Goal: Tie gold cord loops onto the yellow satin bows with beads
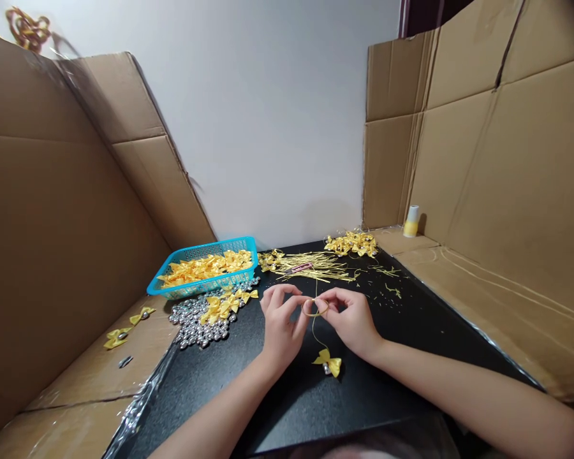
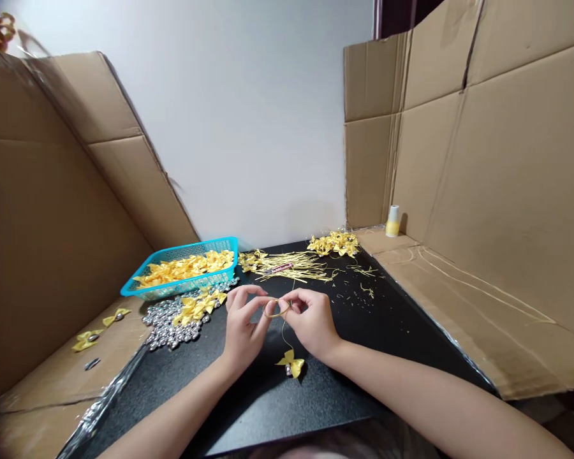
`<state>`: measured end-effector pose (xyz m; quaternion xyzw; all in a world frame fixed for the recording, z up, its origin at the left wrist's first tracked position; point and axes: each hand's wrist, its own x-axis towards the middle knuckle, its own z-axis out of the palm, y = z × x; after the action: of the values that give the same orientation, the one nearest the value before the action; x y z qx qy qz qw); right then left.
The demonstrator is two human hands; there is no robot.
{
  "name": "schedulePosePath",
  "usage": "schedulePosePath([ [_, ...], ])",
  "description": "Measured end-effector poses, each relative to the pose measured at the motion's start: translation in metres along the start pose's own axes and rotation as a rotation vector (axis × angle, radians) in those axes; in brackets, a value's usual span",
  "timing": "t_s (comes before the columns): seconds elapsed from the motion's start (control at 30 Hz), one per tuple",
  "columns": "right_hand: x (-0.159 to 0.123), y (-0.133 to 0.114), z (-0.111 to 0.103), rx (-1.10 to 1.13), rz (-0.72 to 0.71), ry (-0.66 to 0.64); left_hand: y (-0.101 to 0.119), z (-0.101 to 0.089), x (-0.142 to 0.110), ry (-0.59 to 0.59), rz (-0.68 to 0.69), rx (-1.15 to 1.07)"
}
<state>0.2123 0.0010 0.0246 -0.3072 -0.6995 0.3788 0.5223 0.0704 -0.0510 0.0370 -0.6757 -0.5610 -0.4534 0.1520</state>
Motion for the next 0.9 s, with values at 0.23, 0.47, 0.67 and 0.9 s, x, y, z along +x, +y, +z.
schedulePosePath([
  [0.23,0.021,-0.007,-0.023,0.125,0.114,0.076,0.001,-0.04,0.022,-0.59,-0.032,0.065],
  [0.47,-0.044,-0.012,-0.041,-0.031,0.192,-0.074,0.01,-0.023,-0.012,-0.76,-0.167,-0.051],
  [0.67,-0.095,-0.005,-0.027,-0.224,0.015,-0.192,0.019,-0.018,-0.022,-0.721,-0.225,-0.055],
  [0.9,-0.092,-0.011,-0.027,-0.287,-0.071,-0.272,0.033,-0.025,-0.037,-0.693,-0.351,-0.045],
])
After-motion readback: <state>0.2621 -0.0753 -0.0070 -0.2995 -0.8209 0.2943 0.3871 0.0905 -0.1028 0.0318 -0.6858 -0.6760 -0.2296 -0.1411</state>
